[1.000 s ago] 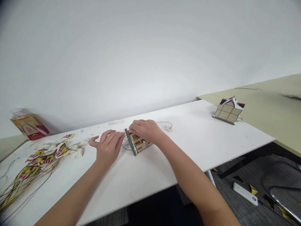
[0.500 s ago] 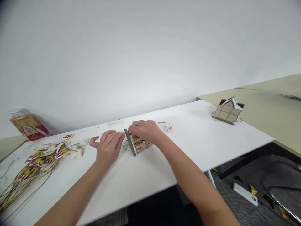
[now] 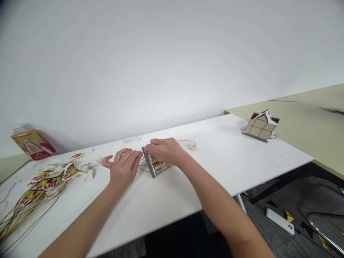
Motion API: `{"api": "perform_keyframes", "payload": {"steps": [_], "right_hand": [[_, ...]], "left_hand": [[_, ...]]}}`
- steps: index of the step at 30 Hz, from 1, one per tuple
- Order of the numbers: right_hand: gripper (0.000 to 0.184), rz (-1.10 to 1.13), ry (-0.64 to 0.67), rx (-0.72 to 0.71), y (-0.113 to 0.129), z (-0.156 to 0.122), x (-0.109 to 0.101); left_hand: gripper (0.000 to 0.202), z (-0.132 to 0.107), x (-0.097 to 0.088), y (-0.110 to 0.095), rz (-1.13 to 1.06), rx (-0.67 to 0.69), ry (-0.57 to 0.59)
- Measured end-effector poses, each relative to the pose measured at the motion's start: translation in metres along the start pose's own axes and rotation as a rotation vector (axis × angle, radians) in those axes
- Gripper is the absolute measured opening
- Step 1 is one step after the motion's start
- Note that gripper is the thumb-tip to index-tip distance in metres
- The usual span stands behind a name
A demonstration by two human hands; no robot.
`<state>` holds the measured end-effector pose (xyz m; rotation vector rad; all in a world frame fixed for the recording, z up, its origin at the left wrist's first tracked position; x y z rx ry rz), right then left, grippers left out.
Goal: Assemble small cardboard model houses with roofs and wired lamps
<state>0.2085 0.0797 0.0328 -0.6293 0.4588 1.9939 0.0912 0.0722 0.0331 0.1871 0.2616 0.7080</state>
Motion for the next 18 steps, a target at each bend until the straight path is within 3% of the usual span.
{"api": "perform_keyframes", "payload": {"steps": [18], "right_hand": [[0.029, 0.017, 0.030, 0.056, -0.0047, 0.0031, 0.0016]], "left_hand": [[0.005, 0.0009, 0.0007, -0.0012, -0.010, -0.014, 0.012]]}}
Point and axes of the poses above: each hand's wrist, its own z-axis towards the middle knuckle, its own x-axis out of the palm, y = z × x, the point moved 10 cm from there along z, towards the middle knuckle, and after that the axes turned 14 degrees about -y, right-handed, at the moved point
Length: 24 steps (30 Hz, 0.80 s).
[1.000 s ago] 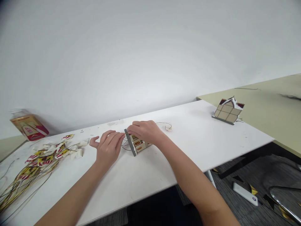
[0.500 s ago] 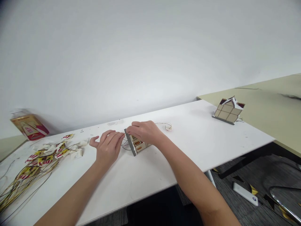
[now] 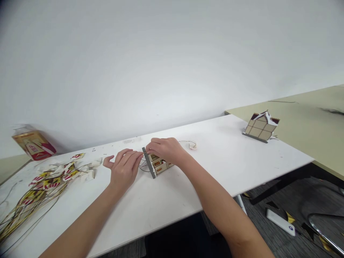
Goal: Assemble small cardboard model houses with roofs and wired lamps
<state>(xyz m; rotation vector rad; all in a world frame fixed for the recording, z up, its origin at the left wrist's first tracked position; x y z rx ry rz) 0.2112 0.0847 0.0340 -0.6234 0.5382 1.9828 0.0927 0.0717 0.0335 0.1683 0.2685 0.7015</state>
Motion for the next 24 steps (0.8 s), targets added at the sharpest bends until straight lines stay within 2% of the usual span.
{"api": "perform_keyframes", "payload": {"steps": [14, 24], "right_hand": [[0.028, 0.041, 0.024, 0.030, -0.0002, 0.0012, -0.0005], [0.030, 0.040, -0.019, -0.004, 0.0001, 0.0004, -0.0026]], "left_hand": [[0.008, -0.0003, 0.0002, 0.0008, -0.027, -0.007, 0.008], [0.007, 0.0011, -0.0019, -0.0012, -0.017, 0.009, -0.005]]}}
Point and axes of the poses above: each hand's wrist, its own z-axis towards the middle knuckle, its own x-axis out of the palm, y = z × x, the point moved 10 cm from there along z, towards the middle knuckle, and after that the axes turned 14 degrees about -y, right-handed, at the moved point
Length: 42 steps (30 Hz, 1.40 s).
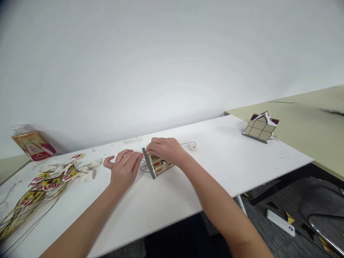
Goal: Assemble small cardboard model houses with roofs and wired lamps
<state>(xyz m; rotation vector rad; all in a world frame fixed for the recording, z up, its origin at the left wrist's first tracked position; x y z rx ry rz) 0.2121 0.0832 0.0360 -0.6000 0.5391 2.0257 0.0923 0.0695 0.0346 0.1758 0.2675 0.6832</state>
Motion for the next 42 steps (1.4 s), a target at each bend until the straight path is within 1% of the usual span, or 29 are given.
{"api": "perform_keyframes", "payload": {"steps": [8, 15, 21, 25, 28, 32, 36, 42], "right_hand": [[0.030, 0.006, 0.055, 0.015, -0.002, 0.000, 0.003], [0.030, 0.022, 0.061, 0.041, -0.003, -0.001, 0.004], [0.024, 0.060, 0.040, 0.114, -0.017, -0.002, -0.002], [0.022, 0.051, 0.064, 0.173, -0.029, -0.003, -0.005], [0.020, 0.072, 0.091, 0.213, -0.033, -0.004, -0.007], [0.019, 0.141, 0.094, 0.239, -0.036, -0.004, -0.009], [0.017, 0.190, 0.136, 0.261, -0.038, -0.006, -0.006], [0.014, 0.189, 0.222, 0.267, -0.037, -0.011, 0.004]], "left_hand": [[0.007, 0.000, 0.002, 0.000, -0.013, -0.016, 0.013], [0.008, -0.001, 0.003, 0.002, -0.015, -0.033, 0.028], [0.007, -0.002, 0.003, 0.003, -0.010, -0.032, 0.029], [0.008, -0.003, 0.004, 0.004, -0.002, -0.033, 0.028], [0.008, -0.004, 0.006, 0.006, -0.003, -0.054, 0.040], [0.006, -0.004, 0.006, 0.007, -0.023, -0.094, 0.050], [0.006, -0.005, 0.006, 0.007, -0.026, -0.097, 0.054], [0.006, -0.005, 0.005, 0.003, -0.025, -0.064, 0.052]]}}
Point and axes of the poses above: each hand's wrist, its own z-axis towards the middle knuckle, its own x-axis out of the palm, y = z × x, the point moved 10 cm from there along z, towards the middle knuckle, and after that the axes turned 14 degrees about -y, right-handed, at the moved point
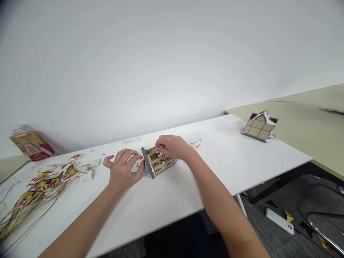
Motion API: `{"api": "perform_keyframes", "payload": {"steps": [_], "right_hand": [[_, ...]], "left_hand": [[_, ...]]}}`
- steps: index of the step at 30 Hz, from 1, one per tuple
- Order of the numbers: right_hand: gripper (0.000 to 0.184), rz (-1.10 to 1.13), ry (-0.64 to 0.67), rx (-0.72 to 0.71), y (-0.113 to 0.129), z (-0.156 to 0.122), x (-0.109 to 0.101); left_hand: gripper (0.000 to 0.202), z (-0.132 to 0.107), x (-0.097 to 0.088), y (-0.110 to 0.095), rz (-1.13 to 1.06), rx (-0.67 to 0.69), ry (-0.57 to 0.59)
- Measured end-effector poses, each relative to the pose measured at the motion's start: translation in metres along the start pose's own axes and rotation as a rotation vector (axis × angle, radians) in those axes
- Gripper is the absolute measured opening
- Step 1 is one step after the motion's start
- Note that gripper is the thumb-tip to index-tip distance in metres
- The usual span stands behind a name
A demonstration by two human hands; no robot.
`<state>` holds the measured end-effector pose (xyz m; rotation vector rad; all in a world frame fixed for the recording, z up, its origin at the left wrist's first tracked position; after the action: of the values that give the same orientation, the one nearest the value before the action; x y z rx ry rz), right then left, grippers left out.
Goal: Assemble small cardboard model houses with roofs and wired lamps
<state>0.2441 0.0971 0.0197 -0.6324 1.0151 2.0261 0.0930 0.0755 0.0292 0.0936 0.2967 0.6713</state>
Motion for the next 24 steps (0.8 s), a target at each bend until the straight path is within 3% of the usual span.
{"api": "perform_keyframes", "payload": {"steps": [11, 18, 24], "right_hand": [[0.016, -0.096, 0.073, 0.027, -0.004, -0.002, 0.010], [0.019, -0.024, 0.111, -0.028, 0.007, -0.002, 0.028], [0.018, -0.001, 0.105, -0.058, 0.013, -0.001, 0.032]], "left_hand": [[0.006, -0.004, 0.005, -0.002, -0.001, -0.001, 0.038], [0.006, -0.011, 0.012, 0.000, -0.019, -0.021, 0.095], [0.015, -0.016, 0.017, 0.002, -0.040, -0.008, 0.116]]}}
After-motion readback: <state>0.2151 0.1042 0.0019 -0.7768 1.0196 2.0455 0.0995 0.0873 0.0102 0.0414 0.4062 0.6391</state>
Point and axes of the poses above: each hand's wrist, its own z-axis towards the middle knuckle, its own x-axis out of the palm, y = z × x, the point moved 10 cm from there along z, towards the middle knuckle, and after that the axes turned 14 degrees about -y, right-handed, at the moved point
